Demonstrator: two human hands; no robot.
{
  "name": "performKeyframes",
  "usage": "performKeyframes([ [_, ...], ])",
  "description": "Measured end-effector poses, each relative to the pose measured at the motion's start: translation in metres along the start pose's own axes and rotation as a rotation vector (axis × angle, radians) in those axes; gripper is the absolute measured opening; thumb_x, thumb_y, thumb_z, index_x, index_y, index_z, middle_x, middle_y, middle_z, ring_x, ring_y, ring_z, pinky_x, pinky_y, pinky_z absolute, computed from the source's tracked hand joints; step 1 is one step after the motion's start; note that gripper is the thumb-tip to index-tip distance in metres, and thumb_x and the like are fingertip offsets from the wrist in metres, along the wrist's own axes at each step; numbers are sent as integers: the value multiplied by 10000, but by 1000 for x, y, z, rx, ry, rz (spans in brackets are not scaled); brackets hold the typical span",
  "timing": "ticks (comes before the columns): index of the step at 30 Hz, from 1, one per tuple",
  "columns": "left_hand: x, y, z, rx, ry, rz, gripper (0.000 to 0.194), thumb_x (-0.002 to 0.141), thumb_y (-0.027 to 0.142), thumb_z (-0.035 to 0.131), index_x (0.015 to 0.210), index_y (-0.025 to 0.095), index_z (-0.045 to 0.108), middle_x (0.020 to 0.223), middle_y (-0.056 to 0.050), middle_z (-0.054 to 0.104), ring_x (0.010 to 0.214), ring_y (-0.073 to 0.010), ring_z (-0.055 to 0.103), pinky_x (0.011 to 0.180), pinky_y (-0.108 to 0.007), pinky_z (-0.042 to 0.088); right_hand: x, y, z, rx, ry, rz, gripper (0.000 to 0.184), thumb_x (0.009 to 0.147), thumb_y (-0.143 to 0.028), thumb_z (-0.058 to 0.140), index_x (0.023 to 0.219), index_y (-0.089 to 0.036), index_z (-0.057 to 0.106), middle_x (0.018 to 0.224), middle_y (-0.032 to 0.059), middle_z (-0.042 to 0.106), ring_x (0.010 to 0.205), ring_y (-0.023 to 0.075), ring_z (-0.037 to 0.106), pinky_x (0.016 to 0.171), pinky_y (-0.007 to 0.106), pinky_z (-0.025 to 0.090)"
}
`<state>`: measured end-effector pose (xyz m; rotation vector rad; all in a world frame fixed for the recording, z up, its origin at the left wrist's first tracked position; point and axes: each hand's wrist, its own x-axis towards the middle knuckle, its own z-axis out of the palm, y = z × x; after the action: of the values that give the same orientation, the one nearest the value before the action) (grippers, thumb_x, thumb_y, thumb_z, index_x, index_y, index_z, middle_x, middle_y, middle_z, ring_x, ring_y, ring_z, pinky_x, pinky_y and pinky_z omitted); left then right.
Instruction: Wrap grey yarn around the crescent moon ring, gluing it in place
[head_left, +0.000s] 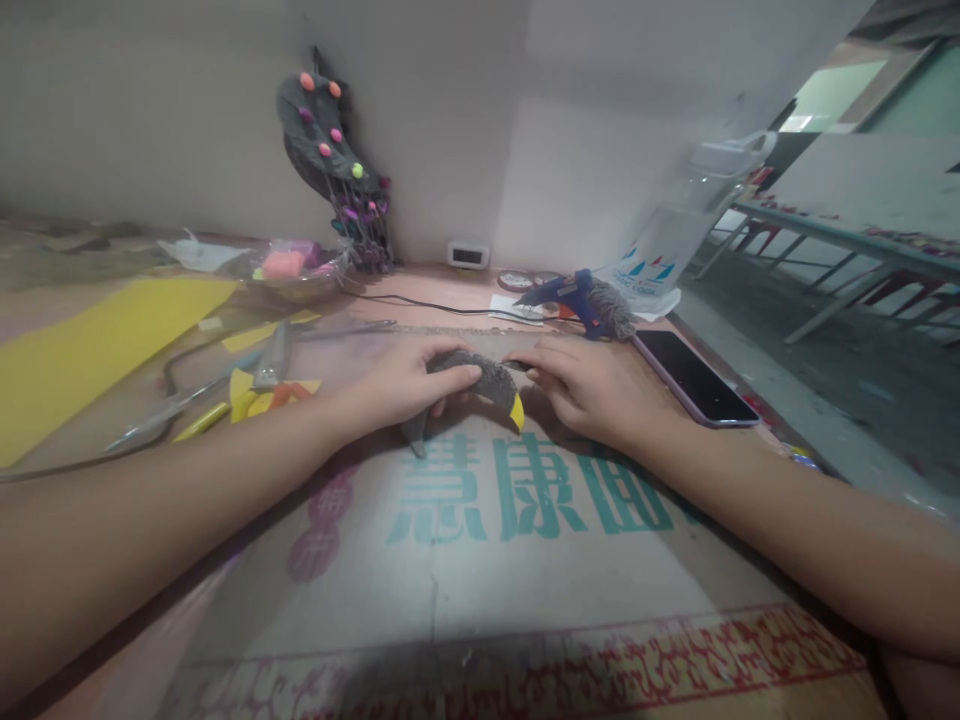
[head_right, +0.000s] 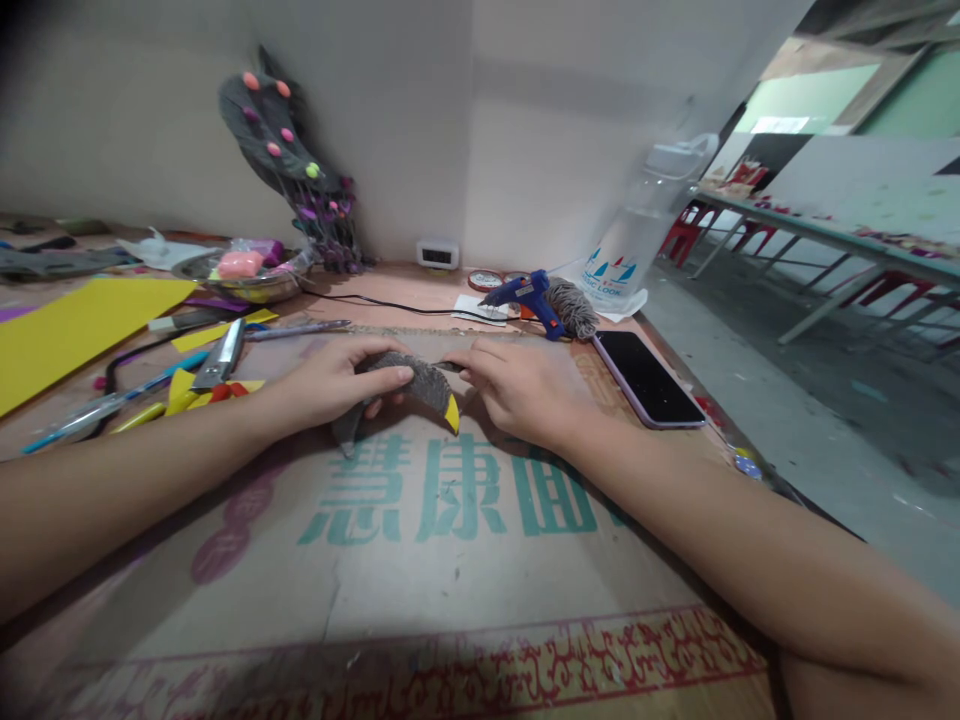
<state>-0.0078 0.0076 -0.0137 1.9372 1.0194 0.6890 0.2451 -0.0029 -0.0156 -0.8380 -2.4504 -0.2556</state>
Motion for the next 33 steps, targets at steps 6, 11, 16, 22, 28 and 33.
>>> performKeyframes([
  [6, -1, 0, 1, 3, 2, 5, 265, 897, 425, 599, 933, 168, 653, 680, 9, 647, 507, -106, 548, 486, -220, 432, -1, 2, 0, 63, 16, 29, 307, 1016, -196, 438, 1225, -152, 658, 1072, 122, 745, 941, 222, 683, 807, 352, 531],
  [11, -1, 3, 0, 8, -4, -5, 265, 899, 419, 592, 940, 166, 657, 667, 7, 645, 510, -113, 551, 490, -226, 431, 0, 2, 1, 55, -6, -12, 318, 992, -164, 437, 1212, -147, 667, 1033, 116, 741, 916, 220, 676, 788, 344, 527],
  [16, -2, 2, 0, 10, -5, 1, 269, 899, 424, 597, 949, 168, 664, 670, 11, 642, 517, -115, 553, 496, -227, 434, 0, 1, 1, 31, -25, -41, 339, 966, -134, 448, 1223, -137, 669, 994, 112, 735, 884, 219, 669, 751, 328, 515],
  [22, -2, 2, -1, 4, -7, 36, 254, 902, 405, 598, 960, 169, 674, 660, 17, 634, 516, -112, 551, 494, -221, 428, 2, 1, 1, 29, -21, -53, 332, 980, -133, 428, 1201, -146, 675, 883, 81, 703, 806, 194, 637, 699, 298, 491],
  [28, -2, 1, 0, 17, 0, 43, 267, 908, 420, 597, 985, 178, 680, 659, 22, 639, 510, -114, 553, 503, -226, 433, 1, 4, 3, 93, -19, -31, 312, 989, -148, 438, 1198, -169, 668, 944, 85, 724, 855, 194, 653, 741, 309, 504],
  [33, -2, 1, 0, 22, 3, 37, 264, 905, 426, 600, 966, 180, 675, 666, 19, 642, 509, -117, 555, 512, -233, 442, 1, 3, 1, 85, -29, -11, 325, 980, -152, 447, 1212, -192, 670, 1000, 90, 739, 897, 211, 668, 770, 340, 521],
])
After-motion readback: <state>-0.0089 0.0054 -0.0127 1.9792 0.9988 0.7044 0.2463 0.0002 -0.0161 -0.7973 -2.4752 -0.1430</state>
